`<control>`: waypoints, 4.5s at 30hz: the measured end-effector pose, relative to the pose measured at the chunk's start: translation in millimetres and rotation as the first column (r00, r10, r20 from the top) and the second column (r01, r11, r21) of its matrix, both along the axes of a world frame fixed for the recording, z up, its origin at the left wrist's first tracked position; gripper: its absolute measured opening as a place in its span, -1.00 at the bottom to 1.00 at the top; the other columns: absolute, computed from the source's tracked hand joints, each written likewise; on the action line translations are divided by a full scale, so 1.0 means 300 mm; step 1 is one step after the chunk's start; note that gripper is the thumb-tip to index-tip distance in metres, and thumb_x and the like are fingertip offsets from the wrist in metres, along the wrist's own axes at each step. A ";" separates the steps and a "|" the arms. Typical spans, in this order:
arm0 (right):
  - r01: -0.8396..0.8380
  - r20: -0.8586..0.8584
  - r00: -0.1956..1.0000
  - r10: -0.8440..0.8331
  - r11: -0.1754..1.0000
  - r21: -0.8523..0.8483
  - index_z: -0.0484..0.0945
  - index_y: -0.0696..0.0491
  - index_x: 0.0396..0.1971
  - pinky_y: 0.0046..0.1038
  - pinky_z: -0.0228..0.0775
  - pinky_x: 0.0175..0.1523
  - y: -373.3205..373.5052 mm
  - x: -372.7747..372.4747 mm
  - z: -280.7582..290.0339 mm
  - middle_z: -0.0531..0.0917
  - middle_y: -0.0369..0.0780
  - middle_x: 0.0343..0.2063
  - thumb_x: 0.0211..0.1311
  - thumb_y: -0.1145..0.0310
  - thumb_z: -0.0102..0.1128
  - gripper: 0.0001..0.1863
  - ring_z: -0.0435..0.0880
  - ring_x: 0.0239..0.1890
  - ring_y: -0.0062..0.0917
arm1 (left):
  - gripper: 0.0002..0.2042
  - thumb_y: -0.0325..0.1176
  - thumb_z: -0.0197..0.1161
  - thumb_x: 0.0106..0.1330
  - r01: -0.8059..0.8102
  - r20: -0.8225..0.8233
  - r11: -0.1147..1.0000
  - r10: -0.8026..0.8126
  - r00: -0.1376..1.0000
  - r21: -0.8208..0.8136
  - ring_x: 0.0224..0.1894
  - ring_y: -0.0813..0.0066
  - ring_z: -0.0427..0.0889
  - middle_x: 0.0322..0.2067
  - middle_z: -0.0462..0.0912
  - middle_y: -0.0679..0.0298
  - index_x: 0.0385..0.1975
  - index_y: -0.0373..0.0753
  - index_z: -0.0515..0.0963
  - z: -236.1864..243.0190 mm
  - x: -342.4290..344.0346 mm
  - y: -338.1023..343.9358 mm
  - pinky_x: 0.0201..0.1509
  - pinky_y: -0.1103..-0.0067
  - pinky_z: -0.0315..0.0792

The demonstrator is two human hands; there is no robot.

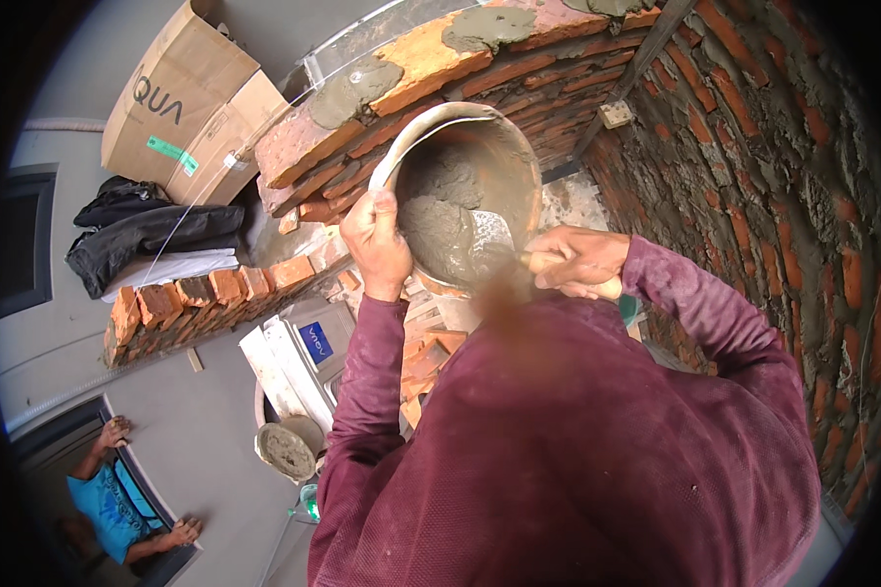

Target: The person applies mortar to the top of a brick wall using a trowel and scoops more mortar from a bucket.

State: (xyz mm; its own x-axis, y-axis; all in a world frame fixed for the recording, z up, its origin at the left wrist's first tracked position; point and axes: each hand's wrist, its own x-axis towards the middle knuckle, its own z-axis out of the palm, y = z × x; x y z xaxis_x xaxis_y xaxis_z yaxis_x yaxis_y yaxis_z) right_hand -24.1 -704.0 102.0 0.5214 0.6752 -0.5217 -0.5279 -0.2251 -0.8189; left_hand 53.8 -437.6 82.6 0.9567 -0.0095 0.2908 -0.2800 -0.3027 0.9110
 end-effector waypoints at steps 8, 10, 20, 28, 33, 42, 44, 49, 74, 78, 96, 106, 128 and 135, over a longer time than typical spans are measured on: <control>0.112 -0.237 0.968 -0.079 0.985 0.128 0.47 0.17 -0.30 -0.61 0.19 -0.70 -0.201 0.017 0.005 0.45 -0.35 -0.72 0.10 0.49 0.21 -0.83 0.40 -0.78 -0.71 | -0.57 -0.20 -0.12 0.47 -0.105 0.074 0.991 0.099 0.992 0.080 -0.58 0.67 0.06 -0.70 0.10 0.46 -0.69 -0.25 0.17 -0.039 0.038 -0.041 -0.53 0.55 -0.06; 0.123 -0.206 0.975 -0.089 0.980 0.156 0.45 0.20 -0.19 -0.61 0.21 -0.68 -0.283 0.036 0.026 0.44 -0.35 -0.68 0.11 0.52 0.20 -0.75 0.40 -0.76 -0.72 | -0.58 -0.23 -0.13 0.47 -0.095 0.035 0.995 0.095 0.995 0.009 -0.60 0.62 0.05 -0.71 0.07 0.39 -0.67 -0.30 0.19 -0.076 0.053 -0.037 -0.54 0.51 -0.03; 0.311 -0.011 0.950 -0.311 0.950 -0.021 0.41 0.25 -0.07 -0.64 0.22 -0.75 -0.694 0.327 0.214 0.41 -0.36 -0.76 0.10 0.51 0.21 -0.63 0.39 -0.82 -0.71 | -0.58 -0.23 -0.14 0.47 -0.220 -0.011 0.967 0.223 0.975 0.131 -0.55 0.62 0.11 -0.68 0.15 0.40 -0.67 -0.32 0.25 -0.191 0.064 -0.070 -0.49 0.52 0.03; 0.284 0.371 0.910 -0.183 0.928 -0.239 0.43 0.20 -0.18 -0.66 0.27 -0.73 -0.874 0.653 0.244 0.44 -0.37 -0.69 0.00 0.55 0.18 -0.69 0.44 -0.76 -0.77 | -0.62 -0.27 -0.06 0.42 -0.282 -0.101 0.956 0.289 0.952 0.077 -0.58 0.63 0.12 -0.69 0.14 0.40 -0.65 -0.36 0.26 -0.187 0.022 -0.064 -0.52 0.53 0.02; 0.455 0.768 0.379 0.516 0.619 -0.640 0.43 0.03 -0.21 -0.33 0.41 -0.43 -0.878 0.664 0.232 0.52 -0.20 -0.59 -0.15 0.55 0.18 -0.62 0.60 -0.48 -0.31 | -0.60 -0.25 -0.09 0.44 -0.281 -0.139 0.956 0.291 0.947 0.087 -0.59 0.63 0.09 -0.70 0.12 0.42 -0.67 -0.30 0.18 -0.192 -0.009 -0.035 -0.53 0.54 -0.02; 0.853 0.787 0.267 0.556 0.243 -0.461 0.38 -0.01 -0.17 -0.18 0.44 -0.31 -0.811 0.556 0.142 0.57 -0.16 -0.32 0.03 0.55 0.06 -0.70 0.61 -0.35 -0.18 | -0.55 -0.14 -0.05 0.44 -0.277 -0.169 0.953 0.295 0.941 0.120 -0.58 0.64 0.05 -0.70 0.06 0.46 -0.70 -0.25 0.16 -0.231 -0.021 -0.004 -0.53 0.55 -0.05; 0.888 0.813 0.299 0.499 0.167 -0.429 0.35 0.03 -0.20 -0.16 0.44 -0.31 -0.793 0.599 0.107 0.53 -0.13 -0.37 0.03 0.53 0.07 -0.72 0.60 -0.36 -0.17 | -0.54 -0.11 -0.07 0.44 -0.274 -0.171 0.955 0.290 0.941 0.112 -0.58 0.63 0.05 -0.70 0.06 0.46 -0.70 -0.25 0.16 -0.238 -0.023 0.002 -0.53 0.55 -0.06; 0.897 0.720 0.242 0.651 0.132 -0.421 0.32 0.09 -0.24 -0.27 0.48 -0.40 -0.733 0.612 0.119 0.51 -0.13 -0.44 0.13 0.42 0.04 -0.79 0.60 -0.41 -0.22 | -0.53 -0.12 -0.07 0.45 -0.281 -0.132 0.949 0.299 0.945 0.141 -0.57 0.63 0.06 -0.70 0.08 0.44 -0.69 -0.27 0.17 -0.254 -0.041 0.033 -0.51 0.55 -0.03; 0.637 0.470 0.721 -0.509 0.754 -0.160 0.45 0.06 -0.21 -0.72 0.23 -0.64 -0.773 0.332 0.076 0.44 -0.44 -0.59 0.33 0.08 0.01 -0.68 0.37 -0.67 -0.83 | -0.64 -0.11 0.08 0.33 -0.241 -0.129 0.960 0.260 0.957 0.145 -0.63 0.48 0.36 -0.73 0.38 0.20 -0.41 -0.34 0.57 -0.257 -0.073 0.030 -0.48 0.48 0.28; 0.704 0.812 0.525 -0.256 0.666 -0.245 0.43 0.14 -0.11 -0.64 0.32 -0.32 -0.791 0.178 -0.141 0.45 -0.38 -0.44 0.31 0.17 0.08 -0.65 0.40 -0.43 -0.73 | -0.70 -0.19 0.10 0.30 -0.263 -0.203 0.940 0.307 0.930 0.218 -0.59 0.45 0.38 -0.67 0.41 0.14 -0.36 -0.36 0.56 -0.298 -0.095 0.069 -0.43 0.47 0.30; 0.812 0.912 0.408 -0.035 0.470 -0.345 0.46 0.16 -0.25 -0.18 0.33 -0.26 -0.898 0.345 -0.134 0.56 0.00 -0.46 0.32 0.19 -0.05 -0.70 0.54 -0.37 -0.07 | -0.53 -0.06 -0.06 0.44 -0.255 -0.242 0.950 0.294 0.925 0.181 -0.55 0.64 0.06 -0.68 0.06 0.47 -0.66 -0.24 0.15 -0.248 -0.087 -0.003 -0.48 0.57 0.04; 0.521 0.783 0.444 0.436 0.585 -0.621 0.39 0.09 -0.29 -0.25 0.42 -0.35 -0.380 0.035 0.004 0.52 -0.11 -0.43 0.12 0.35 0.12 -0.80 0.56 -0.38 -0.18 | -0.60 -0.15 -0.02 0.43 0.054 -0.221 0.990 -0.025 0.975 0.130 -0.56 0.53 0.11 -0.68 0.18 0.31 -0.62 -0.28 0.35 -0.127 0.090 -0.022 -0.48 0.51 0.09; 0.038 0.228 0.753 0.617 0.306 -0.951 0.60 0.22 -0.36 -0.36 0.56 -0.28 0.160 0.043 0.067 0.67 -0.05 -0.38 0.04 0.43 0.05 -0.77 0.68 -0.38 -0.30 | -0.48 0.00 0.03 0.36 0.511 -0.080 0.827 -0.507 0.858 0.233 -0.64 0.43 0.11 -0.73 0.11 0.20 -0.69 -0.35 0.29 0.087 0.196 -0.121 -0.55 0.43 0.09; 0.210 0.408 0.905 0.118 0.711 -0.671 0.54 0.28 -0.36 -0.15 0.48 -0.23 0.174 -0.107 0.024 0.63 0.06 -0.42 0.17 0.34 0.03 -0.73 0.65 -0.33 -0.14 | -0.53 -0.12 0.00 0.42 0.540 -0.093 0.841 -0.539 0.837 -0.020 -0.60 0.66 0.06 -0.70 0.10 0.45 -0.69 -0.32 0.24 0.066 0.182 -0.084 -0.57 0.56 -0.02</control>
